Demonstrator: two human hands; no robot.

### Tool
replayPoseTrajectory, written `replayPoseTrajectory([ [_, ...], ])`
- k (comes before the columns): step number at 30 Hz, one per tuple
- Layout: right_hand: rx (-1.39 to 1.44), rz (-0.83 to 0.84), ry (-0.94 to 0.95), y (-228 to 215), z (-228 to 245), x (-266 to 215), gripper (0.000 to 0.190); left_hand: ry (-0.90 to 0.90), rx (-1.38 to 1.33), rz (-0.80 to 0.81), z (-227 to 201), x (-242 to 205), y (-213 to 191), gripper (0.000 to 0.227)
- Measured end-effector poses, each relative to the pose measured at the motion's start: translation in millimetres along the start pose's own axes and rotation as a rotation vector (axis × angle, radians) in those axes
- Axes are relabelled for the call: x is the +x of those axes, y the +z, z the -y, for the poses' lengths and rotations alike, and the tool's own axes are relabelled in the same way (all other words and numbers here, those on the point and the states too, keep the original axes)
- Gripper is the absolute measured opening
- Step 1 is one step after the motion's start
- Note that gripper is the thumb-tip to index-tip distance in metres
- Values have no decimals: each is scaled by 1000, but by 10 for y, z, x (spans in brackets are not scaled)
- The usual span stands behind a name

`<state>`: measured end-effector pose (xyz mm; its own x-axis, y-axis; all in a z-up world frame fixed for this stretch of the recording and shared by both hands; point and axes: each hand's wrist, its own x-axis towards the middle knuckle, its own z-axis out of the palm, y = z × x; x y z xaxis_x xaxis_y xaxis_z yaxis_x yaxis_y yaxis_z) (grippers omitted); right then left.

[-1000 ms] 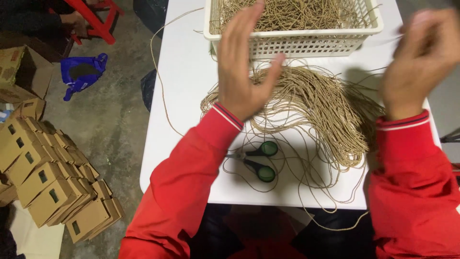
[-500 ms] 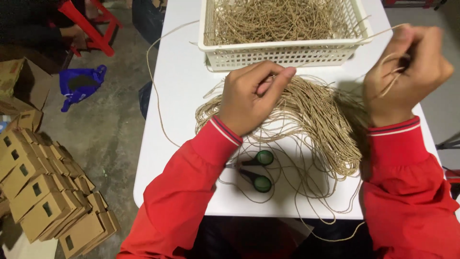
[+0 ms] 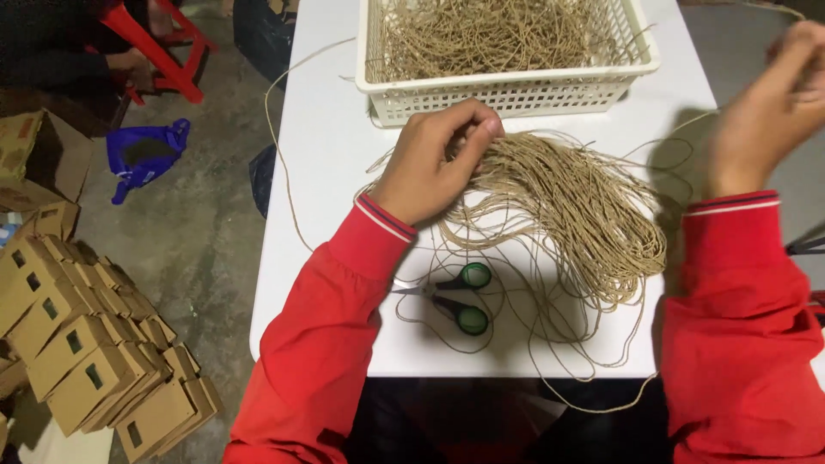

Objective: The person repeatedly pulls lengths of twine from a pile on the table, measures them by hand, and cuts them with scissors. The cut pieces are placed into a white basket on the table.

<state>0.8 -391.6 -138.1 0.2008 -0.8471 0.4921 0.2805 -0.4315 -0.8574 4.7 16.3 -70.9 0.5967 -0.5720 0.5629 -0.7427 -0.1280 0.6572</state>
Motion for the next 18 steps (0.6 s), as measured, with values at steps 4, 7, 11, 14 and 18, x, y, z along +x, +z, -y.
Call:
replayPoseTrajectory([
  [4,128,510,-593,44,1011,-816,35,35,-22,-71,4,-8,95,29],
  [7,212,833,-568,127,1186,-1201,57,95,-8,-85,-47,-15,109,25],
  [11,172,1005,-709,179,1433,-1490,17,188,-84,-90,29,-21,152,15],
  [14,18,1030,-799,110,1099,-1281,37,163,-116,-58,17,-14,134,14],
  [18,-4,1086,-744,35,977,-1017,45,153,-135,-29,82,-32,107,16],
])
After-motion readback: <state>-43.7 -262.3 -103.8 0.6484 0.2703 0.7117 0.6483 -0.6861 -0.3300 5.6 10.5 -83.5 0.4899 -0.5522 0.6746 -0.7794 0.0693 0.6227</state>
